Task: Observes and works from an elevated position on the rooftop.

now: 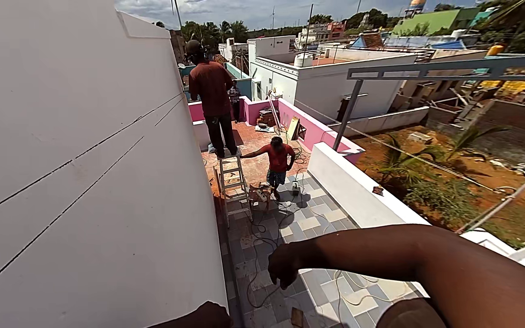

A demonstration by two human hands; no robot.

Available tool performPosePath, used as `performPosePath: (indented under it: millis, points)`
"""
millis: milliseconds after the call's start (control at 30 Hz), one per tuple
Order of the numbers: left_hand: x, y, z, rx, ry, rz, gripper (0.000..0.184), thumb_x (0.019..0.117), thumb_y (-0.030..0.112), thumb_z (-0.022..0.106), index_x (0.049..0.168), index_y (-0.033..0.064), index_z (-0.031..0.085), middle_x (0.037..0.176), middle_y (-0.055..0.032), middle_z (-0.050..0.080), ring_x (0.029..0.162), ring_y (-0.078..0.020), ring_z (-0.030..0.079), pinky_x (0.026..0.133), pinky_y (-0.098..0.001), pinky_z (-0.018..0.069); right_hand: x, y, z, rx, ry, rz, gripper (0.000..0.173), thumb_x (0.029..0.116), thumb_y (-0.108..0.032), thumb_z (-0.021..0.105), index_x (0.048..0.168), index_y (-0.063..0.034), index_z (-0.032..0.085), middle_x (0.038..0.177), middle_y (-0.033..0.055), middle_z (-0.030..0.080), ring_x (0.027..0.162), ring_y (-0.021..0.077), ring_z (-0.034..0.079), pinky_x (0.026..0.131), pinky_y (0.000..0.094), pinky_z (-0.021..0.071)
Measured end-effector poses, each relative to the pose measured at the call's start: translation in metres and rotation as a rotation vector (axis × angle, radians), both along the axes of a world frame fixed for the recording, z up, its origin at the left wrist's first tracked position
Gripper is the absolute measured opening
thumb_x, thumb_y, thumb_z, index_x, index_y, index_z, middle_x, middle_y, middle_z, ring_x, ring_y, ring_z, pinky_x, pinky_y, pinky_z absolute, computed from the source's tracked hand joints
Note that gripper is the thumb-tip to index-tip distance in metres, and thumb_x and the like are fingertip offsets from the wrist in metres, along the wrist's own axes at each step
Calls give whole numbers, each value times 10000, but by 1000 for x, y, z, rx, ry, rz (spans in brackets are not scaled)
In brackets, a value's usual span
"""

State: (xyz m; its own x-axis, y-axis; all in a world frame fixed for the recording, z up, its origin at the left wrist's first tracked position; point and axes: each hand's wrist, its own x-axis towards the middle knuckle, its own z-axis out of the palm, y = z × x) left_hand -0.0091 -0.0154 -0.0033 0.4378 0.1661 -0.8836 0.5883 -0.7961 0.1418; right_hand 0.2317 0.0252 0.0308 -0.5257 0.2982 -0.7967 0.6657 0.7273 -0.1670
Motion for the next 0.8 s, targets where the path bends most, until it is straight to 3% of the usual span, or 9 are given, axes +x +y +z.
performPosePath:
  millis: [167,367,567,733,800]
  points:
    - [-1,0,-2,-3,5,5,460,984,116,673,1414,4,556,1351,-272,631,1281,-462,601,1015,-653,491,-2,-2,3,10,-28,9,294,969,-243,679,1195,-58,716,1106,230,695,1035,420,658,828,632,495]
    - [-2,3,-18,11,10,-8,457,975,129,678,1404,19,564,1327,-263,644,1252,-454,620,985,-659,508,1,0,-2,8,-21,14,341,982,-266,673,1275,-91,694,1145,224,695,1069,414,658,866,631,496]
    - [6,-2,9,14,45,-34,499,969,82,674,1438,-16,532,1349,-295,624,1274,-472,602,992,-665,497,0,-1,1,14,-18,8,345,980,-257,679,1280,-88,692,1147,221,695,1072,411,657,855,624,498]
    - [-6,3,-27,18,-13,-9,449,976,142,679,1397,34,571,1310,-259,652,1234,-450,630,970,-656,514,1,0,-5,13,-23,2,357,979,-286,676,1291,-113,689,1157,211,694,1073,407,658,850,630,502]
    - [0,0,-7,17,12,-20,468,981,118,665,1424,18,552,1333,-270,639,1258,-454,617,988,-652,508,1,0,-3,18,-18,2,348,979,-277,676,1281,-107,691,1151,211,695,1063,408,662,844,626,505]
